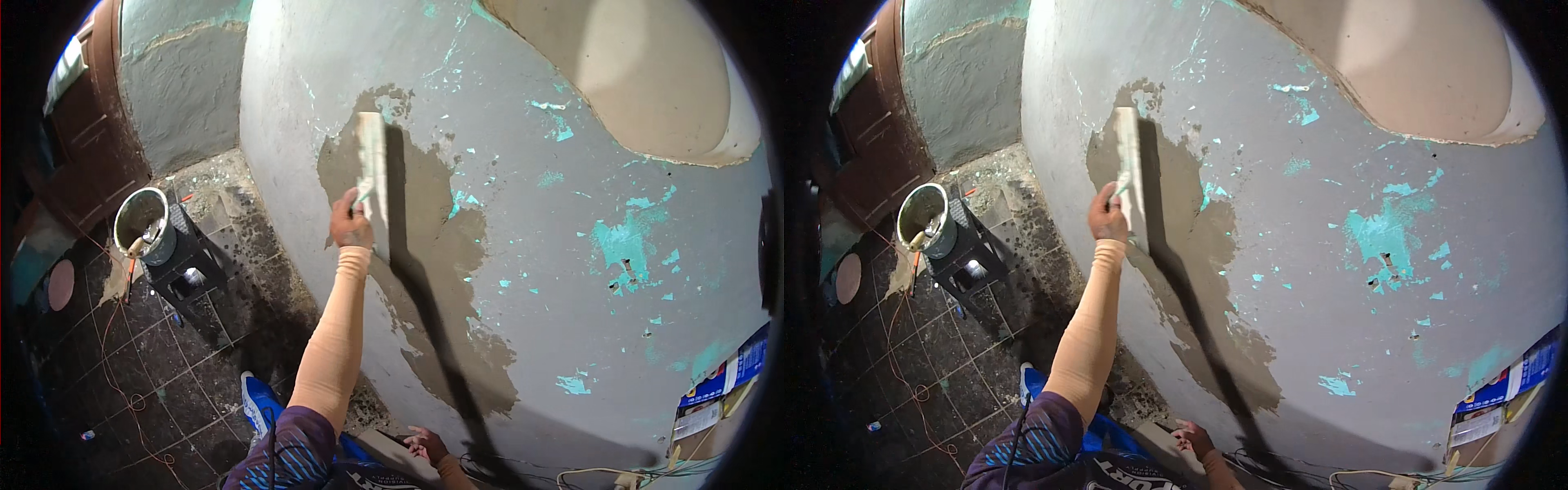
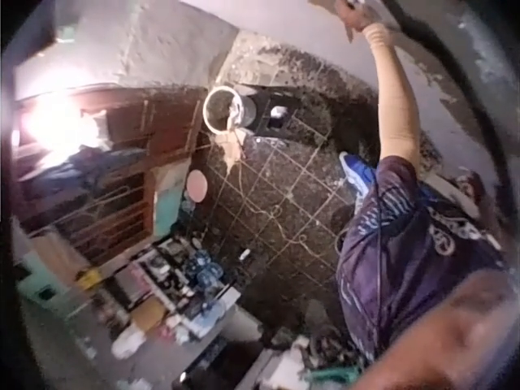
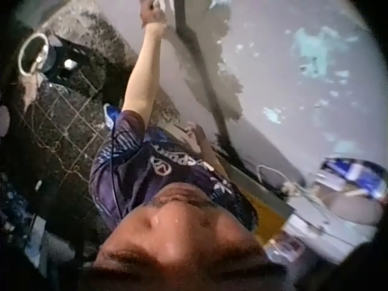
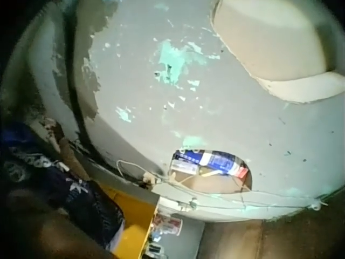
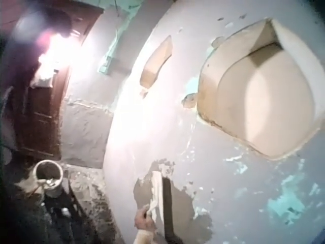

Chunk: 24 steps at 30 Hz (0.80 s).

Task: The person is applying and smoothing plaster or cement over a damaged area of a wall using a trowel.

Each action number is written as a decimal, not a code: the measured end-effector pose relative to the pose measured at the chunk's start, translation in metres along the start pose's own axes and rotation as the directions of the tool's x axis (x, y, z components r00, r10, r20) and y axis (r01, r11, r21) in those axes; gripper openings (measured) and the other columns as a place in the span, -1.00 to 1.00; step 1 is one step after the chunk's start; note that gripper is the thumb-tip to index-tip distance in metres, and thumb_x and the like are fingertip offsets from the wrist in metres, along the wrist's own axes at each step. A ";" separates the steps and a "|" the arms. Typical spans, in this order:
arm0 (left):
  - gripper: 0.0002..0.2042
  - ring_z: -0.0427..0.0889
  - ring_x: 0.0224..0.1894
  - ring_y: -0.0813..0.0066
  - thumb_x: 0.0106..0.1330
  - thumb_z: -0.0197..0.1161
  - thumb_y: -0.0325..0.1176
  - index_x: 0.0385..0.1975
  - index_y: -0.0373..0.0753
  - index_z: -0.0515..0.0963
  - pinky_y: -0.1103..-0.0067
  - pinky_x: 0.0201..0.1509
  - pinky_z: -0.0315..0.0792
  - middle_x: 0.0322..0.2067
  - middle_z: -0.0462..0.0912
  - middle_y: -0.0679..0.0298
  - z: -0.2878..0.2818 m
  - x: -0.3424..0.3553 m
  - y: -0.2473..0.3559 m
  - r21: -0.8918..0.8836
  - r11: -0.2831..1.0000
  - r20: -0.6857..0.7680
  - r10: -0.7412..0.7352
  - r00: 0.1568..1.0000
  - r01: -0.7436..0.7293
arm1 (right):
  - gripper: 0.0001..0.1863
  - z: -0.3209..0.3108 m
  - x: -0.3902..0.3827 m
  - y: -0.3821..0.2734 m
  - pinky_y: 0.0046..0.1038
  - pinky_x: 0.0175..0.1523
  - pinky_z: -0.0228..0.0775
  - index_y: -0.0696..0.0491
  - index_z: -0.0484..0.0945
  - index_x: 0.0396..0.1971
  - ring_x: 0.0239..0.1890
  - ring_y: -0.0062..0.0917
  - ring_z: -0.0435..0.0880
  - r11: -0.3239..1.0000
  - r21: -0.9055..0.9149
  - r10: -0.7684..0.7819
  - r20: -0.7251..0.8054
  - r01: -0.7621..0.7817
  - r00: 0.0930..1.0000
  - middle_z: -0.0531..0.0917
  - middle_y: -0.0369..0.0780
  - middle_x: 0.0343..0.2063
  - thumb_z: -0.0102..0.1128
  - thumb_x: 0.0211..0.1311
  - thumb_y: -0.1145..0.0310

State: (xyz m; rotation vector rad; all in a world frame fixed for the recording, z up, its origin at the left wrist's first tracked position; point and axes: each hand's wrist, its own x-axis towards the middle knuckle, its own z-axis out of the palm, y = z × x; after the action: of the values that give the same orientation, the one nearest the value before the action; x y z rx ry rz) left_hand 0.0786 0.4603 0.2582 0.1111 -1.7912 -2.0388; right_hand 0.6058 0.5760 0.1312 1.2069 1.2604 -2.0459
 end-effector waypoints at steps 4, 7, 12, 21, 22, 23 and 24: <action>-0.68 0.52 -0.15 0.21 0.08 0.05 -0.65 -0.14 -0.28 0.50 0.50 -0.02 0.37 -0.23 0.53 0.09 0.022 -0.054 0.036 -0.077 0.997 0.105 0.011 0.994 -0.002 | -0.30 -0.011 -0.021 0.010 -0.45 -0.30 0.45 0.16 0.10 0.20 -0.43 -0.50 0.53 0.997 0.075 0.031 -0.046 -0.027 0.998 0.51 -0.07 -0.21 0.17 0.08 0.28; -0.65 0.52 -0.16 0.18 0.04 0.02 -0.68 -0.13 -0.33 0.48 0.47 -0.01 0.37 -0.22 0.52 0.04 0.010 -0.110 0.075 -0.160 0.983 0.207 0.124 0.970 -0.092 | -0.31 -0.019 -0.019 0.021 -0.46 -0.34 0.46 0.09 0.13 0.20 -0.43 -0.49 0.55 0.991 0.094 0.105 -0.076 -0.098 0.992 0.52 -0.09 -0.24 0.19 0.08 0.25; -0.64 0.52 -0.14 0.16 0.02 0.04 -0.66 -0.12 -0.37 0.48 0.48 0.00 0.37 -0.19 0.52 -0.01 -0.014 -0.173 0.100 -0.265 0.961 0.398 0.037 0.916 0.076 | -0.36 -0.007 -0.001 0.015 -0.50 -0.34 0.46 0.11 0.14 0.19 -0.43 -0.52 0.54 0.997 0.008 0.076 0.017 -0.076 0.997 0.53 -0.11 -0.23 0.12 0.09 0.33; -0.73 0.54 -0.19 0.33 0.18 -0.02 -0.54 -0.13 -0.38 0.48 0.54 -0.09 0.40 -0.18 0.54 0.07 -0.051 -0.099 -0.017 -0.179 0.915 -0.015 -0.370 0.929 0.362 | -0.45 0.009 -0.019 -0.004 -0.47 -0.34 0.46 0.05 0.26 0.13 -0.43 -0.52 0.55 0.994 -0.108 0.011 -0.065 -0.018 0.998 0.55 -0.10 -0.24 0.13 0.12 0.27; -0.76 0.41 -0.41 0.51 0.25 -0.05 -0.49 -0.14 -0.30 0.50 0.60 -0.34 0.32 -0.43 0.51 0.25 -0.046 -0.084 -0.054 -0.264 0.845 -0.077 -0.499 0.863 0.465 | -0.42 0.011 -0.020 0.002 -0.50 -0.34 0.46 0.06 0.27 0.13 -0.44 -0.54 0.55 0.993 -0.115 0.017 -0.096 -0.028 0.995 0.56 -0.13 -0.25 0.17 0.10 0.24; -0.76 0.41 -0.41 0.51 0.25 -0.05 -0.49 -0.14 -0.30 0.50 0.60 -0.34 0.32 -0.43 0.51 0.25 -0.037 -0.080 -0.087 -0.266 0.842 -0.078 -0.503 0.861 0.469 | -0.39 0.010 -0.023 0.008 -0.53 -0.34 0.46 0.07 0.28 0.13 -0.44 -0.56 0.54 0.992 -0.119 0.022 -0.137 -0.039 0.990 0.56 -0.15 -0.27 0.21 0.08 0.21; -0.80 0.38 -0.48 0.49 0.24 -0.03 -0.43 -0.23 -0.28 0.51 0.57 -0.40 0.29 -0.49 0.51 0.26 -0.026 -0.081 -0.116 -0.193 0.737 -0.043 -0.665 0.745 0.647 | -0.39 0.007 -0.025 0.012 -0.53 -0.34 0.46 0.07 0.28 0.13 -0.44 -0.56 0.54 0.992 -0.121 0.025 -0.144 -0.042 0.989 0.56 -0.15 -0.27 0.21 0.08 0.21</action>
State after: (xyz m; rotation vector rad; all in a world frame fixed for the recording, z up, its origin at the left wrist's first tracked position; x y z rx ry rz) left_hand 0.1301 0.4748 0.1248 0.9153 -1.6368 -2.5796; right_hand 0.6247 0.5624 0.1485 1.3262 1.4011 -1.8558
